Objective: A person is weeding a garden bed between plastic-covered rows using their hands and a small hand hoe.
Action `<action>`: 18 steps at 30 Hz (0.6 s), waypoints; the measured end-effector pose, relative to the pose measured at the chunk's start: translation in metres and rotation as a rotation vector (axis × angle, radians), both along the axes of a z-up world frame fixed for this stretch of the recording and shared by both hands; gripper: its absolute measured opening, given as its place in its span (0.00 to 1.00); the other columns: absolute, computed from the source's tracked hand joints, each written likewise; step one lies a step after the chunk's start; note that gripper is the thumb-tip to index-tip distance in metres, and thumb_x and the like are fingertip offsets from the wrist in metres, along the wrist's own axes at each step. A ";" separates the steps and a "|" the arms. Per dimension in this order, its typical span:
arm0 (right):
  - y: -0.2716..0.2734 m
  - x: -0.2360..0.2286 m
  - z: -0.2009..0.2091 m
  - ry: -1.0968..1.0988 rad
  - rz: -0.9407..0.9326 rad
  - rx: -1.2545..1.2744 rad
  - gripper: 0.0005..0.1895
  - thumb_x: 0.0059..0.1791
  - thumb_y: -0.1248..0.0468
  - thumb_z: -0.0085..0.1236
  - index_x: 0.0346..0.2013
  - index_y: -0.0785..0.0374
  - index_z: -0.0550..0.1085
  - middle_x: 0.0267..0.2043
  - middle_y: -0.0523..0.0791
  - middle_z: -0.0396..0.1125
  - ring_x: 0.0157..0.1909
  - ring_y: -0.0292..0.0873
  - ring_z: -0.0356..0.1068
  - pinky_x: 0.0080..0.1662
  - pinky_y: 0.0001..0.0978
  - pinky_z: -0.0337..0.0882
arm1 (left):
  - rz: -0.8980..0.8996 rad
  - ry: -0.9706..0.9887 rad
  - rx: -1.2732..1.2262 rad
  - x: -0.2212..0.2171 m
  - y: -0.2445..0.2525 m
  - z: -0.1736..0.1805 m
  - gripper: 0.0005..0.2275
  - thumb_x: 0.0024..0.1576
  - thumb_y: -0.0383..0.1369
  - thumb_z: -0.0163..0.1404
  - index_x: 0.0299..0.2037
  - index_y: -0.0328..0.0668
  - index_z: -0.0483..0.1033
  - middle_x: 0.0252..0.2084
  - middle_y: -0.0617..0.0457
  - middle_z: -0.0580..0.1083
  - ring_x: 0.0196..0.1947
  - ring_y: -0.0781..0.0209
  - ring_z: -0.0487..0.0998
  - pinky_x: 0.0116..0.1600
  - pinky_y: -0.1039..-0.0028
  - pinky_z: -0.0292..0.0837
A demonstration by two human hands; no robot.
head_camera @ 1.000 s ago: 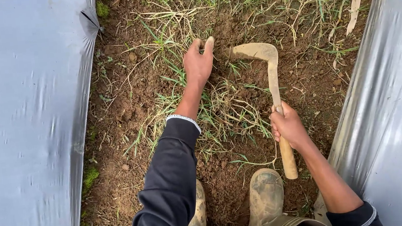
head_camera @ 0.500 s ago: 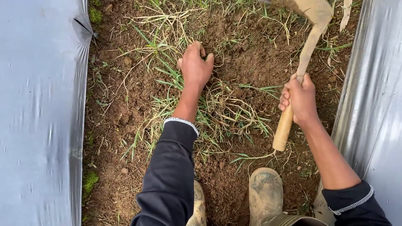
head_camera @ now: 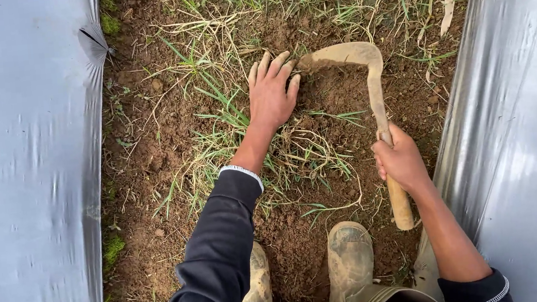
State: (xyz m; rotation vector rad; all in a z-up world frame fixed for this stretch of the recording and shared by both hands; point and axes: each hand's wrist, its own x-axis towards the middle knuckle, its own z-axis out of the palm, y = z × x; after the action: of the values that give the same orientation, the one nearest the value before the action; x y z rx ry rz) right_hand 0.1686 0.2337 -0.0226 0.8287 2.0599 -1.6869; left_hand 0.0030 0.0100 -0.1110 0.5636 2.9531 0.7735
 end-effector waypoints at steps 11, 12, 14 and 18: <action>0.005 -0.051 -0.039 0.086 -0.182 -0.118 0.05 0.52 0.71 0.41 0.43 0.63 0.62 0.20 0.36 0.56 0.15 0.32 0.58 0.17 0.27 0.65 | 0.081 0.110 0.119 -0.007 0.009 -0.036 0.11 0.57 0.41 0.53 0.47 0.52 0.77 0.48 0.59 0.71 0.61 0.54 0.67 0.66 0.58 0.61; -0.003 -0.046 -0.041 0.078 -0.248 -0.177 0.05 0.51 0.71 0.42 0.41 0.62 0.61 0.19 0.37 0.55 0.15 0.32 0.57 0.17 0.27 0.65 | 0.117 0.209 0.113 -0.008 0.012 -0.031 0.12 0.55 0.40 0.54 0.47 0.53 0.75 0.48 0.60 0.68 0.54 0.56 0.67 0.57 0.61 0.63; -0.012 -0.035 -0.035 0.058 -0.307 -0.241 0.04 0.51 0.71 0.42 0.40 0.62 0.60 0.19 0.38 0.53 0.16 0.32 0.57 0.18 0.28 0.64 | 0.161 0.298 0.100 -0.005 0.014 -0.016 0.13 0.53 0.40 0.55 0.48 0.55 0.74 0.47 0.60 0.66 0.47 0.57 0.66 0.48 0.64 0.64; -0.022 -0.011 -0.013 -0.151 -0.237 -0.260 0.03 0.53 0.70 0.41 0.40 0.60 0.59 0.19 0.40 0.53 0.16 0.35 0.54 0.18 0.29 0.60 | 0.080 0.179 0.038 -0.008 0.023 0.018 0.20 0.59 0.44 0.51 0.62 0.59 0.70 0.67 0.55 0.60 0.64 0.45 0.59 0.63 0.53 0.55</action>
State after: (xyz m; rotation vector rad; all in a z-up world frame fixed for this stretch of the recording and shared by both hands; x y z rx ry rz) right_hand 0.1577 0.2112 -0.0354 1.1070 1.6527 -1.8988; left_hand -0.0046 0.0329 -0.0933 0.5476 3.1488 0.8289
